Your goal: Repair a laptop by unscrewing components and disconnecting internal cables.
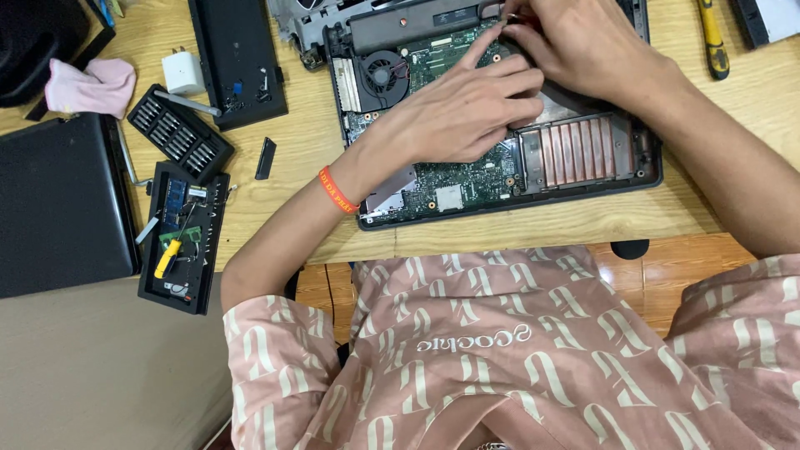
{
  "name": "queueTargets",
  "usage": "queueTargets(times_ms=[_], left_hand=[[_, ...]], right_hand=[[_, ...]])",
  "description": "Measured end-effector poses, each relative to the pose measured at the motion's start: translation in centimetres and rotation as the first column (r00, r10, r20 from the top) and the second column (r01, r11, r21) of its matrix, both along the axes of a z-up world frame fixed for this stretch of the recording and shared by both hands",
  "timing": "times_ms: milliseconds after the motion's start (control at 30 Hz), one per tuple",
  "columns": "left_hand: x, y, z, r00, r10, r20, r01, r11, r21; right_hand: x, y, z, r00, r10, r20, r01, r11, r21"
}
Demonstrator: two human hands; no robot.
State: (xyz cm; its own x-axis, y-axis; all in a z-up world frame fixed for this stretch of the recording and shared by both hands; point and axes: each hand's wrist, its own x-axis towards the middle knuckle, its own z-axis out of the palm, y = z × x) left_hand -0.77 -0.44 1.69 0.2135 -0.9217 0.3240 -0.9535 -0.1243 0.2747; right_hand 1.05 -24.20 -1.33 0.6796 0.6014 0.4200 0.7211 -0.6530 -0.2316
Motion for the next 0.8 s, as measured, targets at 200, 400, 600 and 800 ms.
queueTargets(times_ms=[200,400,600,800], left_hand=[[0.3,-0.8,-1.5,0.999,-0.008,-0.032,0.008,1.0,-0.009],[0.8,-2.2,-2.6,0.992,-0.008,-0.129,0.013,0.999,0.037],[1.2,-2.3,-2.4,0.985,-0.064,-0.162,0.063,0.998,-0.011],[1.1,-0.9,-0.7,0.955,0.028,-0.297,-0.019,0.999,0.034]], right_hand=[[-1.8,-0.5,3.3,0.981,-0.08,-0.178,0.086,0.996,0.027],[-4.1,-3.3,-0.9,0.994,-0.076,-0.082,0.068,0.993,-0.096],[-4.8,-3.1,-0.5,0.994,-0.102,-0.034,0.093,0.976,-0.196],[-4.5,-2.7,1.4,0.995,-0.026,-0.095,0.018,0.996,-0.083]])
